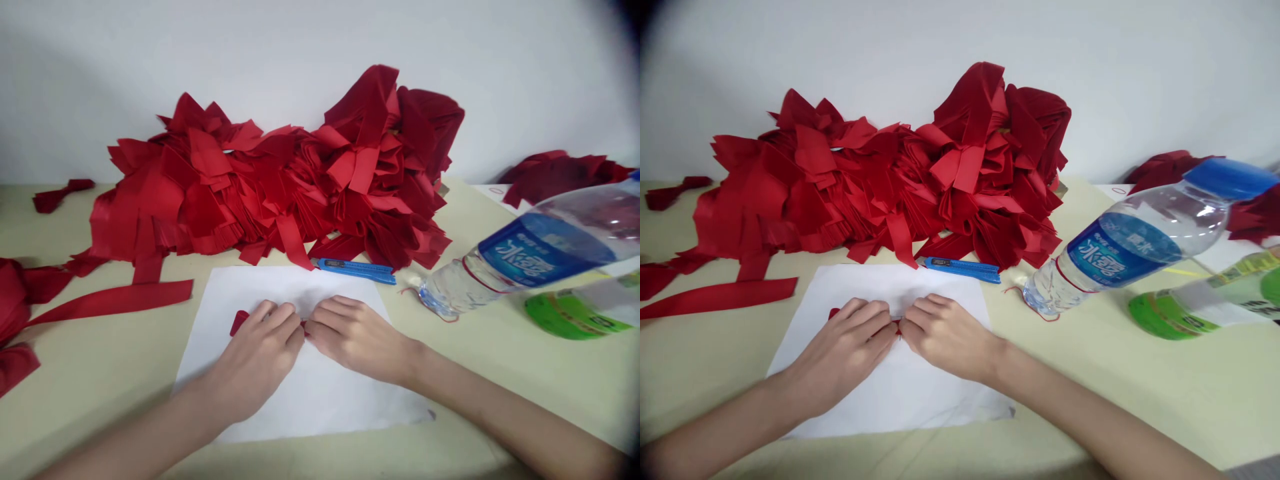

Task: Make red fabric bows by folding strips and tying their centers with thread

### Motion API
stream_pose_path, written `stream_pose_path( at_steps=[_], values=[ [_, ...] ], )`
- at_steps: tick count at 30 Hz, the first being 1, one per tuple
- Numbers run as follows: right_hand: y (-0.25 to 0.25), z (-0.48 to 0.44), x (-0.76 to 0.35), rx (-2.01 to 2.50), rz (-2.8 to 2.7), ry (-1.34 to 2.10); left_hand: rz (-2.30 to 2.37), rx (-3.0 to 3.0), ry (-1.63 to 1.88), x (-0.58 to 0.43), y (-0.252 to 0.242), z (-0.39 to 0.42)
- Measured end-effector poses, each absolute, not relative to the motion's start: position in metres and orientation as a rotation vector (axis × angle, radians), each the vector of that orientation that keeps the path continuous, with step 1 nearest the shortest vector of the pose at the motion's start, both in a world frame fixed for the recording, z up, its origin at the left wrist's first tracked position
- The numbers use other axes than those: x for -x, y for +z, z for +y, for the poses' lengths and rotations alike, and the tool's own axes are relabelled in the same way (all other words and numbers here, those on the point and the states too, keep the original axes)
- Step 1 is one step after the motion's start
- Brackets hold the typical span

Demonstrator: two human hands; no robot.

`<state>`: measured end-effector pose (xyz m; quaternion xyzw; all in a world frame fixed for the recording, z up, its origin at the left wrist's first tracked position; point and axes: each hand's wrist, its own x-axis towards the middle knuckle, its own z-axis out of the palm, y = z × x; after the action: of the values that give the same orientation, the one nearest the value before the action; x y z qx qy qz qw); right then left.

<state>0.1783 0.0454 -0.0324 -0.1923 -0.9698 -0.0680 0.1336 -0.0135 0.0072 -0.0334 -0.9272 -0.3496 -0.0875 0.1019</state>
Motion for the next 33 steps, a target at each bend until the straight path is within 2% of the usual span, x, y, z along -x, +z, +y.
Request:
stream_pose_path(
  at_steps=[3, 11, 13, 15, 17, 19, 27, 33],
  values=[
    [-0.03, 0.046, -0.179, 0.616, -2.795, -0.089, -0.949, 2.708, -0.237, 0.015, -0.036, 0.009],
    [-0.033, 0.05, -0.175, 0.618, -2.77, -0.092, -0.948, 2.752, -0.265, 0.015, -0.032, 0.018],
    [-0.025, 0.052, -0.176, 0.676, -2.781, 0.077, -1.068, 2.859, -0.315, 0.014, -0.022, 0.024],
    [-0.015, 0.056, -0.178, 0.768, -2.778, 0.389, -1.243, 3.057, -0.368, 0.015, -0.01, 0.033],
    [-0.006, 0.06, -0.179, 0.843, -2.769, 0.724, -1.301, 3.281, -0.326, 0.017, 0.0, 0.043],
    [-0.002, 0.064, -0.18, 0.872, -2.787, 0.894, -1.314, 3.372, -0.272, 0.017, 0.005, 0.049],
    [-0.008, 0.061, -0.18, 0.835, -2.889, 0.598, -1.304, 3.26, -0.207, 0.013, -0.006, 0.044],
    [-0.007, 0.065, -0.178, 0.808, -2.924, 0.647, -1.186, 3.348, -0.151, 0.017, -0.006, 0.051]
  ],
)
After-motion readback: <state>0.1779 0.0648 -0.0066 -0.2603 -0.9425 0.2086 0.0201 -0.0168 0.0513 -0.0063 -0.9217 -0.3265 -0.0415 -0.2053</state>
